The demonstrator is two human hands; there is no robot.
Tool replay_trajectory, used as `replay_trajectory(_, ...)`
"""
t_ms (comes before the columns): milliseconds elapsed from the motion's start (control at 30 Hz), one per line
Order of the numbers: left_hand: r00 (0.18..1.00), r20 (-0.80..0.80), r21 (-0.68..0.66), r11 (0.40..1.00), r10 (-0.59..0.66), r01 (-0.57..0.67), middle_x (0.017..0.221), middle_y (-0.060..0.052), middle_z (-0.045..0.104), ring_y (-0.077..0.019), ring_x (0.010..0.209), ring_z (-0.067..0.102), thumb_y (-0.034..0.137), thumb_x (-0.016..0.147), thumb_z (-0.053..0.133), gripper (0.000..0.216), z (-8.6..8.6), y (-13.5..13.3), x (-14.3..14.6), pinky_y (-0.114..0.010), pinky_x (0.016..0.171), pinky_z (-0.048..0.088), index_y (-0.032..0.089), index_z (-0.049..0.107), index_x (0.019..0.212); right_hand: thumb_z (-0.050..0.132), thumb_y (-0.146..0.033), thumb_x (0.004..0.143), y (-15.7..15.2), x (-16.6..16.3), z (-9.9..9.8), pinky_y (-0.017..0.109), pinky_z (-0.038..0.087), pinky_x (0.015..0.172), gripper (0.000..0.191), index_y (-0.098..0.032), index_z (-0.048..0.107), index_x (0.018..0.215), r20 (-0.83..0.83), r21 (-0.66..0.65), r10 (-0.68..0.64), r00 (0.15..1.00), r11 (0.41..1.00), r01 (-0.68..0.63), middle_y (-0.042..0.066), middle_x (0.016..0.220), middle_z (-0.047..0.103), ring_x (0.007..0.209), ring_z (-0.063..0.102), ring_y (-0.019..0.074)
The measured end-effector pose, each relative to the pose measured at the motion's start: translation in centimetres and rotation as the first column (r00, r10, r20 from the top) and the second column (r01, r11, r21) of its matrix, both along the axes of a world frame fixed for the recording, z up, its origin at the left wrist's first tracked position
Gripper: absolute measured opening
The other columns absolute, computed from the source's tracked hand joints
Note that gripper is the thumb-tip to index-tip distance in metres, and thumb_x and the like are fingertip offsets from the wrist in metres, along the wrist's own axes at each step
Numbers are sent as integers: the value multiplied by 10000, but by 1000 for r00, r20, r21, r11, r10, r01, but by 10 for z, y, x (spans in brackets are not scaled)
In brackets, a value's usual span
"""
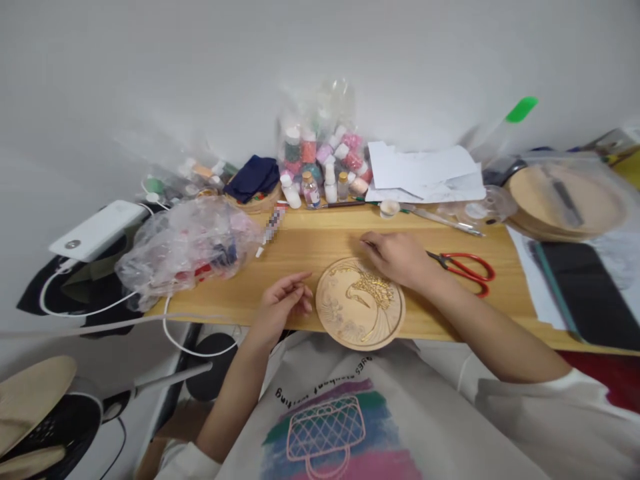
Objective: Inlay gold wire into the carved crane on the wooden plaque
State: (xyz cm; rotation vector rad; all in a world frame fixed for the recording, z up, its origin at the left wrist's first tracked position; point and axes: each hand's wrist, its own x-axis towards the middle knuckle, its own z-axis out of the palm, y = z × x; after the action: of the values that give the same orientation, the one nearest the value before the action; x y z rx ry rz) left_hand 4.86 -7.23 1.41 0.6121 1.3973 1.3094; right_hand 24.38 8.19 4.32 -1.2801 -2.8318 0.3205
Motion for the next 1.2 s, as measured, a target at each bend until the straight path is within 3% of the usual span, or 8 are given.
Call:
replay_trajectory(133, 999, -19, -24, 999, -36, 36, 701, 16, 628, -61, 464, 507, 342, 674, 765, 390, 0, 4, 3, -175, 394, 358, 158, 688, 1010, 350, -344, 974, 1, 1, -2, 316, 371, 617, 393, -153, 671, 1096, -84, 0, 1, 996, 1000, -1, 127, 973, 758, 820, 702, 272)
replay_trajectory(267, 987, -135, -49, 996, -87, 81, 657, 33, 595, -46, 437, 456, 390, 732, 723, 366, -2, 5, 8, -170, 390, 333, 158, 672, 1011, 390, -364, 960, 3, 4, -8, 309, 374, 588, 375, -163, 697, 1035, -239, 39, 30, 971, 999, -21, 107, 943, 766, 765, 697, 247)
replay_trajectory(467, 902, -400, -53, 987, -161, 153, 728, 5, 636, -90, 541, 533, 364, 826, 632, 326, -6, 0, 15, -196, 484, 431, 175, 647, 1090, 425, -351, 955, 1, 4, -16, 305, 425, 606, 354, -165, 711, 1050, -391, 59, 128, 911, 992, -114, 82, 945, 771, 772, 704, 229)
replay_trajectory(633, 845, -501, -37, 980, -186, 194, 746, -9, 658, -119, 606, 582, 324, 863, 589, 318, -4, -2, 11, -239, 609, 497, 176, 627, 1142, 428, -352, 957, 3, 3, -22, 296, 474, 637, 362, -157, 713, 1068, -494, 80, 172, 852, 985, -152, 81, 969, 771, 786, 714, 213)
replay_trajectory(933, 851, -497, -21, 983, -167, 181, 696, 3, 642, -106, 555, 540, 342, 867, 578, 314, -10, 2, 5, -223, 549, 442, 175, 649, 1124, 523, -317, 910, 0, 2, -15, 273, 535, 746, 248, -201, 733, 974, -700, -138, 33, 714, 974, -180, 35, 963, 765, 838, 703, 165)
replay_trajectory(1067, 791, -574, -78, 975, -213, 206, 723, -7, 649, -134, 632, 577, 311, 869, 557, 336, -11, 3, 7, -243, 613, 454, 183, 652, 1165, 545, -272, 887, -1, 1, -15, 239, 528, 676, 220, -187, 735, 954, -730, -174, 31, 682, 957, -231, 35, 925, 764, 769, 690, 138)
replay_trajectory(1200, 673, -698, -94, 963, -244, 252, 820, -24, 704, -136, 639, 590, 277, 881, 528, 323, -10, 4, 7, -249, 648, 460, 202, 665, 1163, 542, -275, 880, -1, 1, -16, 245, 535, 684, 225, -199, 738, 964, -717, -186, 16, 697, 959, -214, 32, 928, 765, 763, 690, 141)
